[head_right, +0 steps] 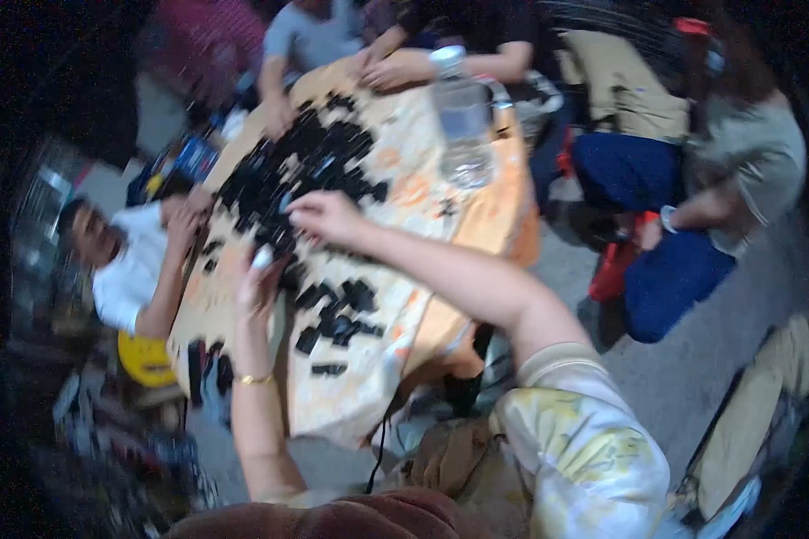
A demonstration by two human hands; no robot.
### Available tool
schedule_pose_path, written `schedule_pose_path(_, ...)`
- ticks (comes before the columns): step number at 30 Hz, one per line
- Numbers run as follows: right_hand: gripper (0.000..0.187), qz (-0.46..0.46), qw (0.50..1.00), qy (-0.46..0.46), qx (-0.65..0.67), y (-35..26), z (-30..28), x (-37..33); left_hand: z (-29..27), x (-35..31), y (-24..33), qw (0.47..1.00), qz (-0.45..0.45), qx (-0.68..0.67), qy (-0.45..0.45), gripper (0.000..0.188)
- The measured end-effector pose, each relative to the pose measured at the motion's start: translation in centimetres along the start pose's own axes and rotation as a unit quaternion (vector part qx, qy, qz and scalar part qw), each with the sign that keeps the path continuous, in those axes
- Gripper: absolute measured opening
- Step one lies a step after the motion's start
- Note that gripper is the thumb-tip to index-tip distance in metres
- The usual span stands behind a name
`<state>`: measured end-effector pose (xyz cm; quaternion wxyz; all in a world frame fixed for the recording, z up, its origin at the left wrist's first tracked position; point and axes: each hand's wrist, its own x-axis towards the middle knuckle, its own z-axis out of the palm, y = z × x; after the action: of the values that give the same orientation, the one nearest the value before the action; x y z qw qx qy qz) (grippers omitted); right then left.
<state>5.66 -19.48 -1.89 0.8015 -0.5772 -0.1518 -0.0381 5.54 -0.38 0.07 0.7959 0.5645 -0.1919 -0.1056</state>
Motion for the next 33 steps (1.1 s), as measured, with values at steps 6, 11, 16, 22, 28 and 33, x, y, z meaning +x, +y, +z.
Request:
schedule_pose_path(6, 0.022, 0.006, 0.997, 0.004, -0.081, 0.2, 0.4, -1.6, 3.1, -0.7, -2.1, 0.996, 0.017, -0.023, 0.083, 0.037)
schedule_pose_path(11, 0.021, -0.134, 0.954, 0.035, -0.267, 1.1, 1.6, -2.3, 1.9, -1.6, -2.2, 0.995, -0.006, -0.044, 0.092, 0.036)
schedule_pose_path(16, 0.021, -0.183, 0.929, 0.041, -0.320, 1.1, 1.5, -2.7, 2.5, -1.8, -2.5, 0.995, -0.004, -0.051, 0.089, 0.034)
schedule_pose_path(22, 0.024, -0.348, 0.817, 0.005, -0.459, 1.3, 1.9, -2.7, 2.7, -1.6, -2.3, 0.994, 0.002, -0.006, 0.113, 0.033)
schedule_pose_path(28, 0.033, -0.188, 0.937, 0.021, -0.295, 0.0, -1.7, -1.2, 2.3, -1.5, 0.1, 0.991, 0.056, 0.072, 0.095, 0.031)
schedule_pose_path(33, 0.045, 0.018, 0.950, -0.095, -0.296, -3.1, -1.1, -4.3, 0.2, -4.6, 0.4, 0.970, 0.018, 0.235, 0.057, 0.036)
